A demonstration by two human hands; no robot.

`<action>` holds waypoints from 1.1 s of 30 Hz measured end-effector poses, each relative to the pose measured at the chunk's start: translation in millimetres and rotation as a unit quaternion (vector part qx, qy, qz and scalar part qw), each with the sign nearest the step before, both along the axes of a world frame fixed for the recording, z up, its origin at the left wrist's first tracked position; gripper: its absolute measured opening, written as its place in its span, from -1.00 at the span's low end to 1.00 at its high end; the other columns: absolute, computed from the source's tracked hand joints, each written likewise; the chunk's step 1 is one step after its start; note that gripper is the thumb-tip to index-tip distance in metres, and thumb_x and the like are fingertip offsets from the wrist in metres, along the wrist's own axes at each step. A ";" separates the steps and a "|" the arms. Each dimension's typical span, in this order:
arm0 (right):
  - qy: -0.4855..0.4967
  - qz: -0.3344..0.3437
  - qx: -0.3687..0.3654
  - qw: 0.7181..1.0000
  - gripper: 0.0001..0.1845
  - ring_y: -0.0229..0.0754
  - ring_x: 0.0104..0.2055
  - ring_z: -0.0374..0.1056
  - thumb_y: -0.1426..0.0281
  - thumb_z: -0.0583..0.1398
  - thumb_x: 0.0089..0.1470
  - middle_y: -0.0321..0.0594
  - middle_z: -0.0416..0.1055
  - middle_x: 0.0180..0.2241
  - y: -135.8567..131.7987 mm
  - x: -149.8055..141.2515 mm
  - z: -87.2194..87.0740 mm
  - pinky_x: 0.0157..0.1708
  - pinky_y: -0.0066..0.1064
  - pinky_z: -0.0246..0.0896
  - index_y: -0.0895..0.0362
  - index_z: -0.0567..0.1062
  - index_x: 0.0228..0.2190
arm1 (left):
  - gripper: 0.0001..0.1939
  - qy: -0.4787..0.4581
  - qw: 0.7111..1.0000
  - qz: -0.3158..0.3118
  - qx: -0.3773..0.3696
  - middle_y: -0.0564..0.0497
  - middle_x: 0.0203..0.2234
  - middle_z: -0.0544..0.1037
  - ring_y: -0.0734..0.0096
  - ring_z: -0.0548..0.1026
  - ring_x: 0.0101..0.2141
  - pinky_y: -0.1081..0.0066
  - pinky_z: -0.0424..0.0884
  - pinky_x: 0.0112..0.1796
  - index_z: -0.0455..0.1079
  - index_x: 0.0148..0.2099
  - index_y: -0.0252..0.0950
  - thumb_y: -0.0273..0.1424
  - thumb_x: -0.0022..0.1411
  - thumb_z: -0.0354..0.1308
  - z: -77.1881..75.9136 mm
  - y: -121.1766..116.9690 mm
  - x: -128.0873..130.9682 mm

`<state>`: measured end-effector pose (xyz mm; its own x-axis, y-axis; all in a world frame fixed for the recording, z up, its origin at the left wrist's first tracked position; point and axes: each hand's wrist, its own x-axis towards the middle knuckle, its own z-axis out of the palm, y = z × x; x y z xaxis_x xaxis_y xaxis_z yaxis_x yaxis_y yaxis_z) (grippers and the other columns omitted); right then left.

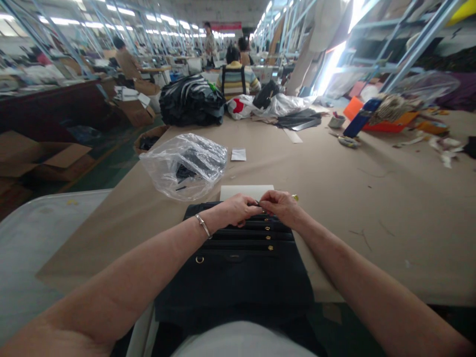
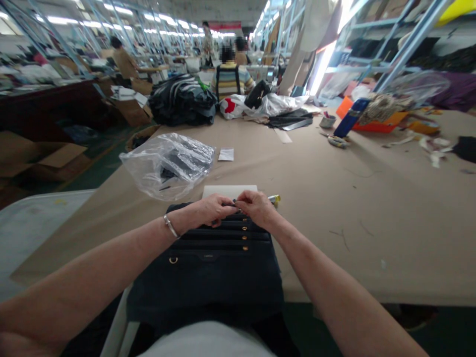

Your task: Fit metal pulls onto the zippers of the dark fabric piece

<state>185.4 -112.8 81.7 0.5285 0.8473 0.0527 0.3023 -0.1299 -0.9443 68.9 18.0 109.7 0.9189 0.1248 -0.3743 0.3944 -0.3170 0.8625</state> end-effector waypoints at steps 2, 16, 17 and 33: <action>-0.003 -0.008 0.021 1.000 -0.76 -0.34 -0.61 0.18 0.23 0.22 -0.15 -0.37 0.29 -0.67 -6.3 3.8 -1.6 -0.60 -0.53 0.07 0.17 0.43 -0.53 | -0.76 0.020 0.999 0.007 -0.024 0.21 -0.70 0.13 0.60 0.18 -0.75 0.59 0.01 -0.74 0.34 -0.26 -0.31 -0.24 0.24 0.00 0.4 2.2 -1.9; -0.235 -0.008 -0.161 0.958 -0.82 -0.25 -0.46 0.34 0.56 0.17 -0.05 -0.29 0.48 -0.51 -27.6 0.4 -19.3 -0.45 -0.50 0.13 0.14 0.58 -0.46 | -0.86 0.046 0.989 -0.003 0.143 0.19 -0.83 0.17 0.57 0.18 -0.80 0.58 0.02 -0.73 0.30 -0.51 -0.33 -0.49 0.09 0.07 -10.5 -15.6 15.1; -0.244 -0.007 -0.162 0.956 -0.81 -0.25 -0.47 0.33 0.57 0.17 -0.05 -0.29 0.48 -0.51 -27.2 1.1 -19.7 -0.45 -0.50 0.12 0.13 0.58 -0.45 | -0.87 0.048 0.987 -0.005 0.153 0.19 -0.83 0.17 0.57 0.19 -0.80 0.58 0.02 -0.73 0.31 -0.50 -0.33 -0.49 0.09 0.08 -10.5 -16.0 16.3; -0.285 0.012 -0.176 0.942 -0.84 -0.28 -0.49 0.25 0.61 0.16 -0.10 -0.32 0.38 -0.56 -23.4 8.8 -25.7 -0.49 -0.51 -0.01 0.14 0.49 -0.51 | -0.80 0.008 0.980 -0.005 0.200 0.11 -0.73 0.26 0.57 0.20 -0.64 0.54 0.03 -0.61 0.30 -0.59 -0.34 -0.47 0.04 0.16 -10.3 -3.5 11.7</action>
